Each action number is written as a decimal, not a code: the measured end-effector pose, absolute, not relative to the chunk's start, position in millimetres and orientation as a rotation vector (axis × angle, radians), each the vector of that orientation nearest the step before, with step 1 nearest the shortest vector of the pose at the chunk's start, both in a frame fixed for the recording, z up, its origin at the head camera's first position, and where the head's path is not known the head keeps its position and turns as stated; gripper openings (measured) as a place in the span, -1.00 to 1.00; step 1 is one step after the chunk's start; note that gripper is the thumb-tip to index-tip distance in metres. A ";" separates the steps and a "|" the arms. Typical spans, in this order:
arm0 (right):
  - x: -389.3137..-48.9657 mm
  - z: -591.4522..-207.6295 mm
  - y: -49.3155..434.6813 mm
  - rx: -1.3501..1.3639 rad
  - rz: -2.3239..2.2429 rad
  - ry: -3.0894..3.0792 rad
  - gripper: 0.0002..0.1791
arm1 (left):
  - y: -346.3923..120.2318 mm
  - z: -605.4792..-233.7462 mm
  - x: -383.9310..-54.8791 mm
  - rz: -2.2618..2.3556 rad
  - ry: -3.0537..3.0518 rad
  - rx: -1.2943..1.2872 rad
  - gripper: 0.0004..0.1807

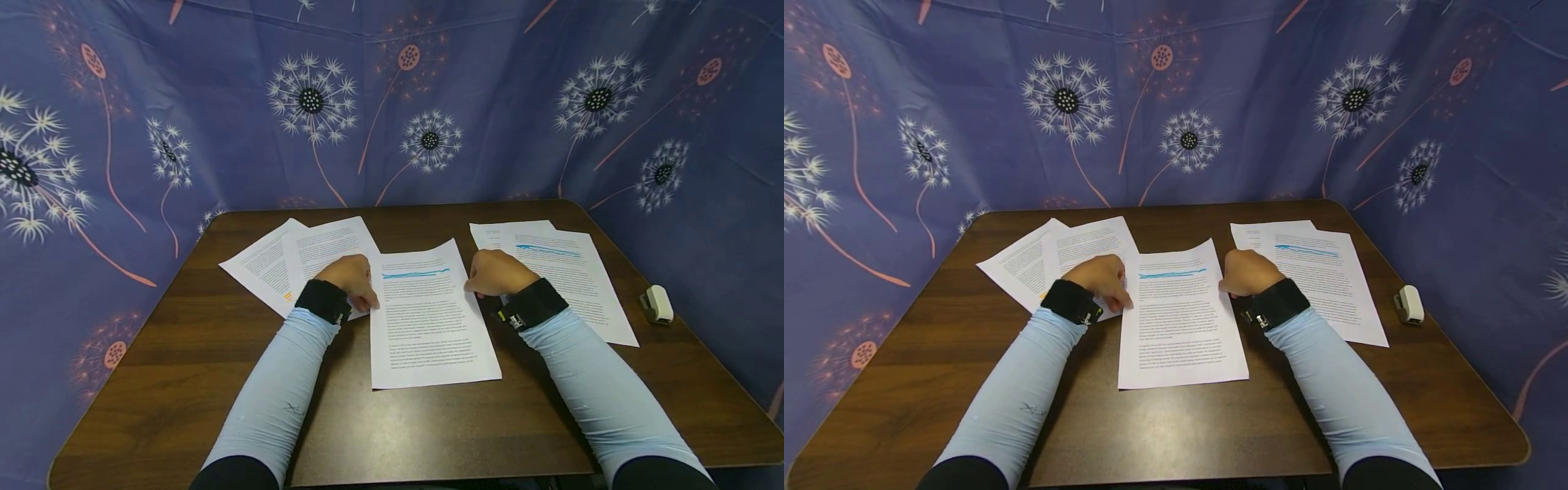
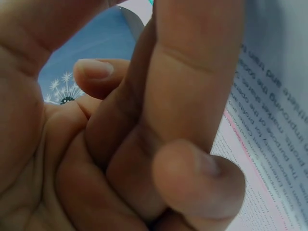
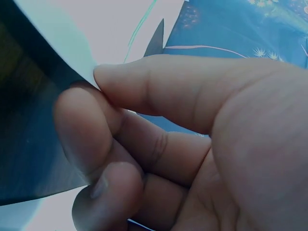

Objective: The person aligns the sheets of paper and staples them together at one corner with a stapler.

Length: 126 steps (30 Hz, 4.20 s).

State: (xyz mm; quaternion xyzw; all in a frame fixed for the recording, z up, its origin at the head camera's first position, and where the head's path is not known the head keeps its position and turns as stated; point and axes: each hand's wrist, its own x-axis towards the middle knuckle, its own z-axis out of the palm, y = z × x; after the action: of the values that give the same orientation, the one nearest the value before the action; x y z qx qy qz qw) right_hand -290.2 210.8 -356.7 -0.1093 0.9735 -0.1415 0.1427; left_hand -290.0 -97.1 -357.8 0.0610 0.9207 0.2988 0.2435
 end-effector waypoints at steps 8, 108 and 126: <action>-291.5 -362.1 211.3 -0.310 -0.390 2.829 -0.84 | -95.6 -363.2 -292.4 0.786 2.538 0.136 -0.60; -274.4 -370.6 411.4 0.431 -0.381 2.955 -0.52 | 183.0 -375.1 -261.4 0.197 3.008 0.449 -0.84; -275.4 -375.1 410.3 0.488 -0.363 3.048 -0.34 | 188.8 -373.7 -264.6 0.225 2.992 0.373 -0.71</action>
State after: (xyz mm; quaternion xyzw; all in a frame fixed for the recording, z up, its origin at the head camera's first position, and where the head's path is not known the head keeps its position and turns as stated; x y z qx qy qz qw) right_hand -275.4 410.3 -375.1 0.1569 0.9805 -0.1168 0.0166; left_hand -264.6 188.8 -373.7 0.1230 0.9879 0.0742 0.0590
